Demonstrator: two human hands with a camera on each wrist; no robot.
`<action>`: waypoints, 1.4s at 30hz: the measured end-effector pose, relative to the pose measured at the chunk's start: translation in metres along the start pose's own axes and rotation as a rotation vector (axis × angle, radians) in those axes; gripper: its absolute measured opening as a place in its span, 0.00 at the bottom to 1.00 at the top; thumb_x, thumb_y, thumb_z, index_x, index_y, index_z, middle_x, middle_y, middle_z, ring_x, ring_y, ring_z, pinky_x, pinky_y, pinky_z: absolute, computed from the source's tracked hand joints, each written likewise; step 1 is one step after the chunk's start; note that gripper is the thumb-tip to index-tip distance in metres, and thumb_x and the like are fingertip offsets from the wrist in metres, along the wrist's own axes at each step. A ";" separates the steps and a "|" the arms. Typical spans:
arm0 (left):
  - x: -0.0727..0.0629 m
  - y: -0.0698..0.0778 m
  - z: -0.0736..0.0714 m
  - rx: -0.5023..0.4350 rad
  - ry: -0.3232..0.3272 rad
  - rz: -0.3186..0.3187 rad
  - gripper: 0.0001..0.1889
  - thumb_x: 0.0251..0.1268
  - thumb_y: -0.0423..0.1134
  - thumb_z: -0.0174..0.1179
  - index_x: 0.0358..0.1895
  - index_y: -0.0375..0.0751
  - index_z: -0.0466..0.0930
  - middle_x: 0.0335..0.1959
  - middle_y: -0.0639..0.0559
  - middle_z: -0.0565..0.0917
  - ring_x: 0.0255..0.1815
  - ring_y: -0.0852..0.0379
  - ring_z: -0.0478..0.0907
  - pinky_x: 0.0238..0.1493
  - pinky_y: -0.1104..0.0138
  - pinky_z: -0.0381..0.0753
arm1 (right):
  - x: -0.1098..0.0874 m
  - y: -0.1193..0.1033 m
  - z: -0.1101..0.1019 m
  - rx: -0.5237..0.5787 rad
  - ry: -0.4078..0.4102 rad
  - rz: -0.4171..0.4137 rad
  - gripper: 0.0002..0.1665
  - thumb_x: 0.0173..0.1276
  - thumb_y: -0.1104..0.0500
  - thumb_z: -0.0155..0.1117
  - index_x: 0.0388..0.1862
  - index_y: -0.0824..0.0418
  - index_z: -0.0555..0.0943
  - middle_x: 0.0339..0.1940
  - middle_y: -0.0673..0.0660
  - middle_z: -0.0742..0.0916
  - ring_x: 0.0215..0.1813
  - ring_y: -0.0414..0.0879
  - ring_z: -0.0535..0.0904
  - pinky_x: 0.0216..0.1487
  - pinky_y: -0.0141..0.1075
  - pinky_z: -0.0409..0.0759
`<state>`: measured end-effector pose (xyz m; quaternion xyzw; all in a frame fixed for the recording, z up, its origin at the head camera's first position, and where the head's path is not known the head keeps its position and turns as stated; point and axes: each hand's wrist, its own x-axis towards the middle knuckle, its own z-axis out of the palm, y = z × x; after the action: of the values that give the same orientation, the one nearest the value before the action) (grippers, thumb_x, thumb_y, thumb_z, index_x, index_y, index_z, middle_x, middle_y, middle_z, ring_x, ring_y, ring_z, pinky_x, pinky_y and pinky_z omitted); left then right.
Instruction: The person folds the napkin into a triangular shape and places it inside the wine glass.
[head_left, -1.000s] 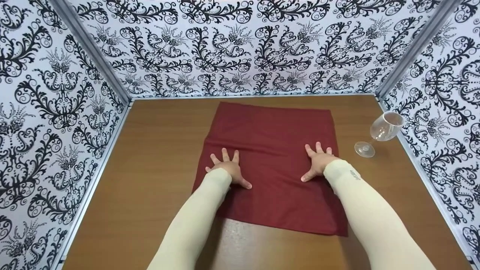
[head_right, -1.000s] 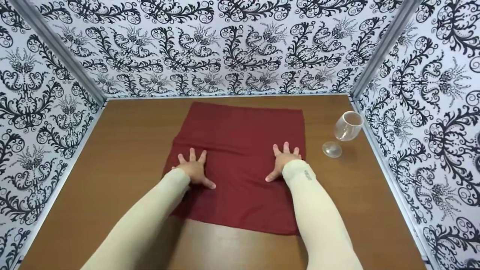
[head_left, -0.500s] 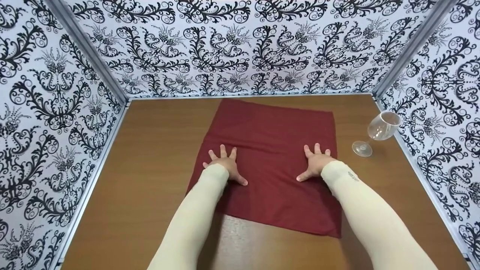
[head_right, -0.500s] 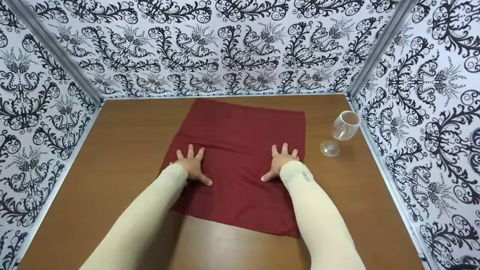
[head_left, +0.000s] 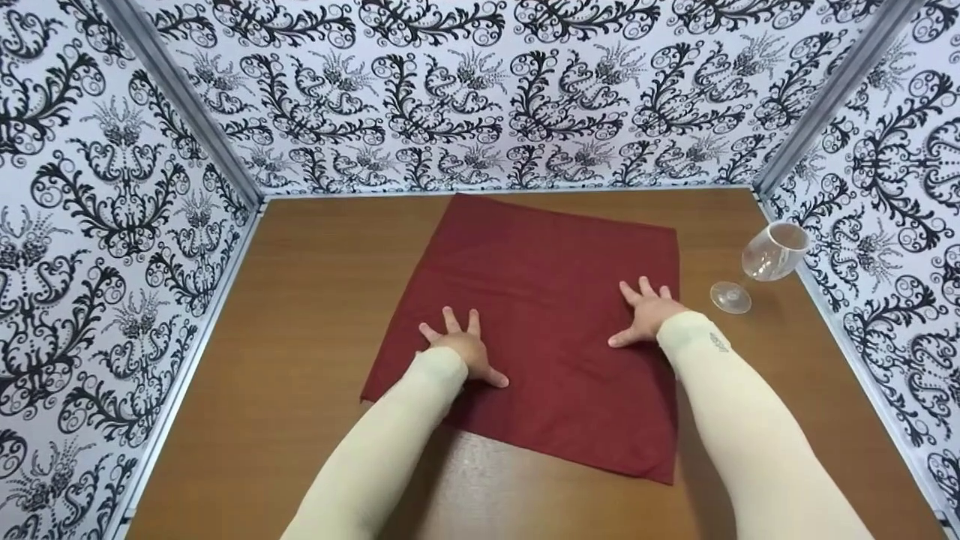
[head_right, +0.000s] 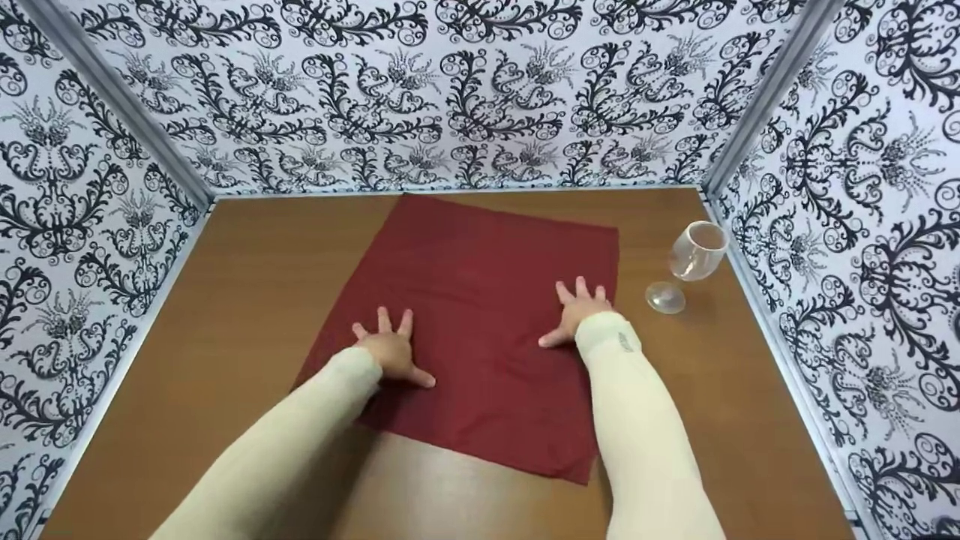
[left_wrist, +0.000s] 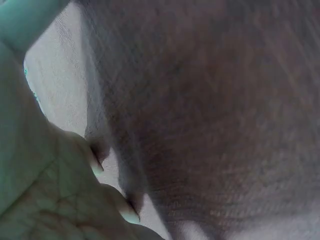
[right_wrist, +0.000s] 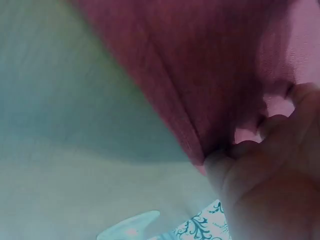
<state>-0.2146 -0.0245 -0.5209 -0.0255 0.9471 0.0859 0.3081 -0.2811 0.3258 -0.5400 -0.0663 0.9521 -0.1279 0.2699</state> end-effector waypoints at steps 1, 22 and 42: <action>0.000 0.000 0.000 -0.007 0.009 0.003 0.74 0.47 0.73 0.76 0.88 0.58 0.31 0.88 0.38 0.27 0.84 0.18 0.31 0.74 0.27 0.61 | -0.002 -0.001 0.000 0.001 0.007 0.000 0.79 0.57 0.31 0.79 0.89 0.61 0.41 0.85 0.78 0.40 0.81 0.86 0.34 0.78 0.75 0.50; 0.018 -0.007 -0.009 -0.055 0.004 0.012 0.78 0.39 0.67 0.84 0.88 0.63 0.32 0.88 0.41 0.24 0.85 0.21 0.25 0.76 0.28 0.57 | -0.009 -0.007 0.009 0.028 0.008 0.055 0.78 0.59 0.30 0.77 0.88 0.63 0.39 0.84 0.80 0.37 0.79 0.89 0.33 0.75 0.78 0.51; 0.033 -0.014 -0.011 -0.029 0.003 0.031 0.78 0.37 0.69 0.83 0.88 0.65 0.33 0.88 0.43 0.24 0.84 0.21 0.25 0.75 0.25 0.55 | -0.005 -0.009 0.005 -0.042 0.053 0.037 0.74 0.61 0.28 0.73 0.86 0.70 0.48 0.81 0.86 0.48 0.78 0.90 0.45 0.77 0.75 0.55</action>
<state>-0.2464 -0.0396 -0.5340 -0.0154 0.9465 0.1044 0.3050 -0.2736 0.3173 -0.5387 -0.0511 0.9624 -0.1047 0.2455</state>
